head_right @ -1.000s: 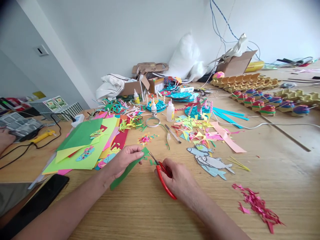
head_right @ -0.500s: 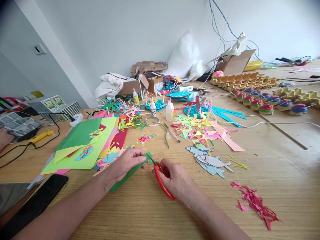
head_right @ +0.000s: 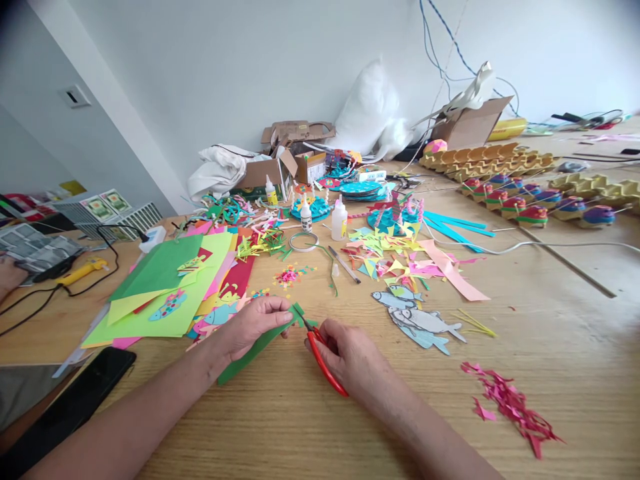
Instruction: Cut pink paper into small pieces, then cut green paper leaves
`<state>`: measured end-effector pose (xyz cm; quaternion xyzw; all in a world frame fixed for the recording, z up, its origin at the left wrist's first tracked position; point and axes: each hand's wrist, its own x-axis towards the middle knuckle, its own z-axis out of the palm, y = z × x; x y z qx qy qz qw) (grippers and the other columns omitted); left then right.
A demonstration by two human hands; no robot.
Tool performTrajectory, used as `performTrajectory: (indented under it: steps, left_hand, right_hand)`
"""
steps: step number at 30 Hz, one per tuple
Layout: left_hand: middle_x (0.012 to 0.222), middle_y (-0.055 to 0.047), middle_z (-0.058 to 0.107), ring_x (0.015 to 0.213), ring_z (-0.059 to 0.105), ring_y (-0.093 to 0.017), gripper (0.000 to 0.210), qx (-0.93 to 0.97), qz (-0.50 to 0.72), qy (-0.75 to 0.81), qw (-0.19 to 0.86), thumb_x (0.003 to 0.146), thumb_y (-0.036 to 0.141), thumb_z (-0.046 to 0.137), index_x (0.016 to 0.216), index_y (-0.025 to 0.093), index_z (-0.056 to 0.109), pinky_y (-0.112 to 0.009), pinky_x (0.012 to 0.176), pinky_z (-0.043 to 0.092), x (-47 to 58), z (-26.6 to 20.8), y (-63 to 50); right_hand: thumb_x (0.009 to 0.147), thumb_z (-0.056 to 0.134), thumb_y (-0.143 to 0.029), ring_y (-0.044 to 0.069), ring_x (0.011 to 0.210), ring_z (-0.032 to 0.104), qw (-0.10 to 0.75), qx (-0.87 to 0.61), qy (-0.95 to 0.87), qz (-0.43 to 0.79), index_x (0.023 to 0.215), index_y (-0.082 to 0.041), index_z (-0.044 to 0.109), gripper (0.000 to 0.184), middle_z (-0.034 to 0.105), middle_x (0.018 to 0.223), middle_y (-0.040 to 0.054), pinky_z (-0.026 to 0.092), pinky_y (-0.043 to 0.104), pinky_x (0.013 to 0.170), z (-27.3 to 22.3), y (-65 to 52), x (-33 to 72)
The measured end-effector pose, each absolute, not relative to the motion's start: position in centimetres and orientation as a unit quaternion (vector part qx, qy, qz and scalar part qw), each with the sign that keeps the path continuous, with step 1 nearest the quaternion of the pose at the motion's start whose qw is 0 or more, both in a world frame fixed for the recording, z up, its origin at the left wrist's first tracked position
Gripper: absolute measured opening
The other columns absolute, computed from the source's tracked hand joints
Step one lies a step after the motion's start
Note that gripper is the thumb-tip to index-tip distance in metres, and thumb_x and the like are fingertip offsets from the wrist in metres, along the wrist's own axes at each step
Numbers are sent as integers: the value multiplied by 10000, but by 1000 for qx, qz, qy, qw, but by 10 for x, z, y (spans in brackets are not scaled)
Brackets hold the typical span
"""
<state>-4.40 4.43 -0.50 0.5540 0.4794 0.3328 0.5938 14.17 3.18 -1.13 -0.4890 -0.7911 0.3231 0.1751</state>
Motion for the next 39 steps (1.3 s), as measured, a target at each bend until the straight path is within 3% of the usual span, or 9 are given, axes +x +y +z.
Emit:
performTrajectory:
  steps: [8,13,17,24,30,39]
  left_hand:
    - [557,18,517,563,471,-97,196,556,321,494,586,697,311,552,623,133,520,-224,614,340,-44,-4,44]
    - [554,40,434,538,377,-80,187,608,278,511,540,712,304,518,629,136,510,-203,523,275,-36,-2,38]
    - [538,54,363,518,317,-74,178,651,234,509,513,717,293,503,622,142,502,-201,484,229,-30,-5,33]
    - [550,51,421,514,350,-74,189,652,217,493,534,727,312,495,639,145,489,-197,490,254,-30,-5,31]
    - [560,35,465,557,418,-90,190,622,274,506,532,717,307,511,628,140,517,-202,543,298,-36,1,37]
    - [561,27,504,573,469,-94,189,555,382,485,558,702,295,558,611,134,516,-227,633,353,-48,4,46]
  right_hand:
    - [806,374,-419,108,485,399,189,-506,-761,360,615,-200,435,297,454,522,-37,272,223,447,-12,32,144]
    - [726,514,-395,106,553,430,275,-469,-690,479,699,-202,419,217,460,613,-41,335,220,498,-13,33,142]
    - [630,612,-331,105,589,459,336,-420,-627,563,719,-202,407,259,479,658,-36,370,221,533,-16,35,136]
    - [607,638,-306,104,554,453,384,-434,-595,557,713,-208,422,260,457,595,-56,352,215,500,-25,38,137]
    - [727,517,-371,110,535,434,304,-478,-678,469,691,-202,438,190,454,578,-45,328,223,481,-14,36,144]
    - [812,335,-409,145,557,474,153,-510,-770,352,680,-197,472,285,533,601,1,311,249,501,-5,33,144]
